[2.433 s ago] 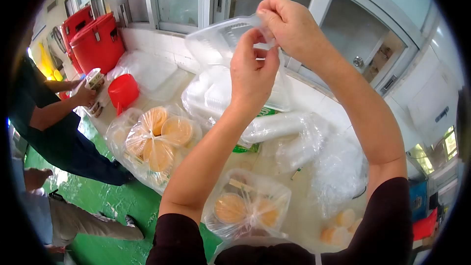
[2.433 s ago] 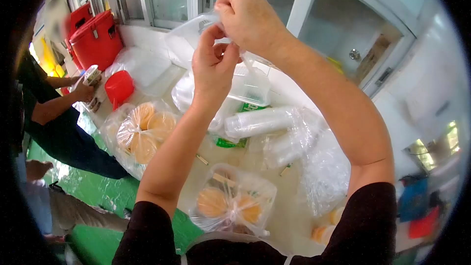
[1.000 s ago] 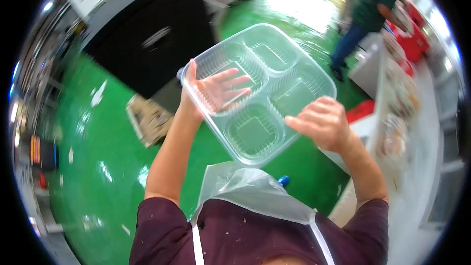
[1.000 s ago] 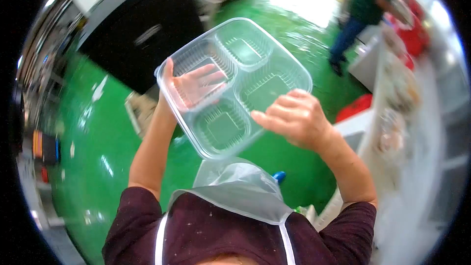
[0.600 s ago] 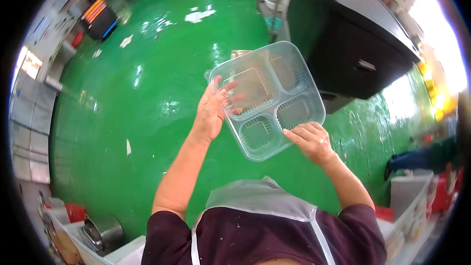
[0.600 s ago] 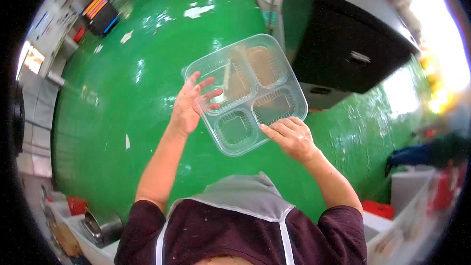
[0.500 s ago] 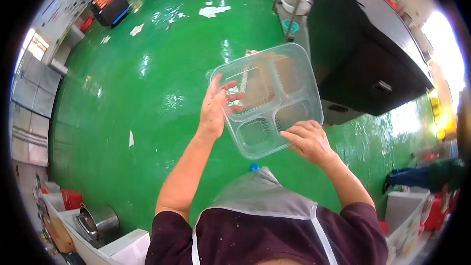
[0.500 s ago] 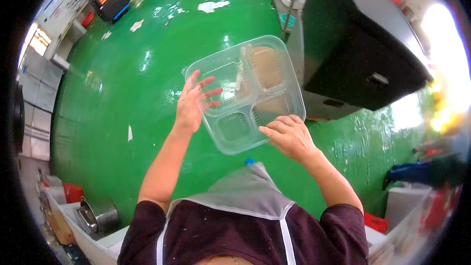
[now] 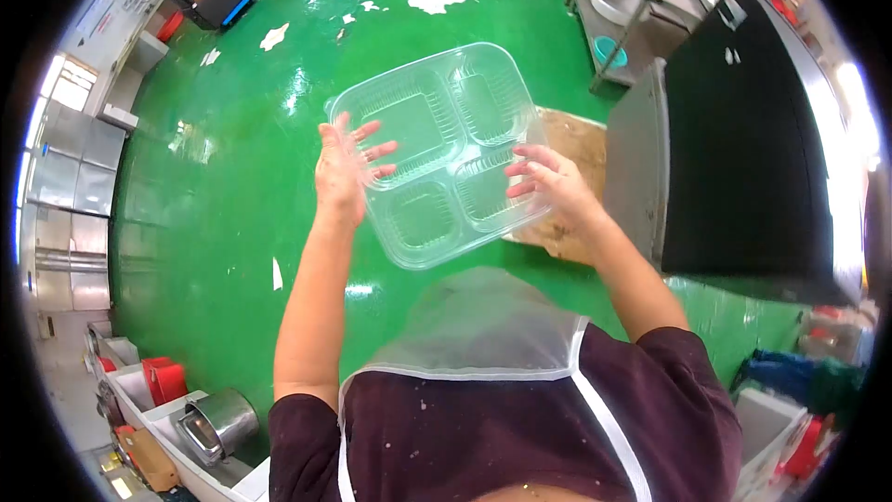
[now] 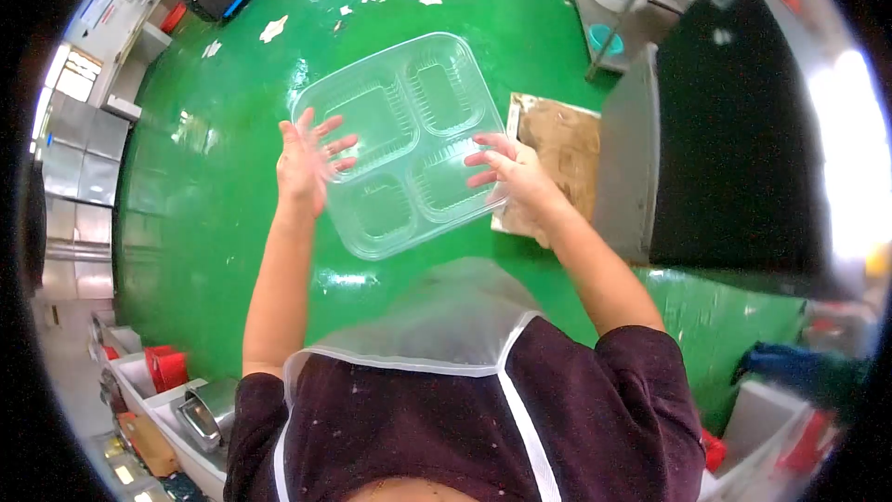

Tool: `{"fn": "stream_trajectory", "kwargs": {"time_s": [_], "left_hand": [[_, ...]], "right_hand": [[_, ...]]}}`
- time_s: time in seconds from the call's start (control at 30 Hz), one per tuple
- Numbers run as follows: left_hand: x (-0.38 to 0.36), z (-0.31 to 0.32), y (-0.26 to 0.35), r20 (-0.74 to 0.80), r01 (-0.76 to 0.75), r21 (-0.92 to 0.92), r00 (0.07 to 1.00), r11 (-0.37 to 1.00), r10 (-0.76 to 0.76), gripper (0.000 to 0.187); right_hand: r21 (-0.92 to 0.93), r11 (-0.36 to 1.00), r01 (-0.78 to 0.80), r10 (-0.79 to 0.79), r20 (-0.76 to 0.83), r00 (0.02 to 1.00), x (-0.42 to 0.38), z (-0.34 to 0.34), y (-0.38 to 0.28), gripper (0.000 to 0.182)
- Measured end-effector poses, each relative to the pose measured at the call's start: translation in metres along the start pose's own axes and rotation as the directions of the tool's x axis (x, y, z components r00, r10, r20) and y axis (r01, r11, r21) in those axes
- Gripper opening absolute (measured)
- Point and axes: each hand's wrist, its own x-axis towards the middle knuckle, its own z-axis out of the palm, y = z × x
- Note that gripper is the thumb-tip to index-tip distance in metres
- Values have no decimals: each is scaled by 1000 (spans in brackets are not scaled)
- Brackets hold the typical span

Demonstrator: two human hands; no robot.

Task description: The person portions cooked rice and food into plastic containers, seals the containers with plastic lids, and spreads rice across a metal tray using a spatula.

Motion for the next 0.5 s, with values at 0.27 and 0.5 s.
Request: {"fn": "stream_trajectory", "kwargs": {"time_s": [0.27, 0.5], "left_hand": [[175, -65, -12, 315, 316, -140, 913, 938, -261, 74], [350, 2, -25, 579, 464, -10, 725, 886, -373, 65]], "right_hand": [[1, 999, -55, 54, -191, 980, 195, 12, -43, 41], [103, 992, -74, 104, -334, 937, 261, -64, -80, 42]]}}
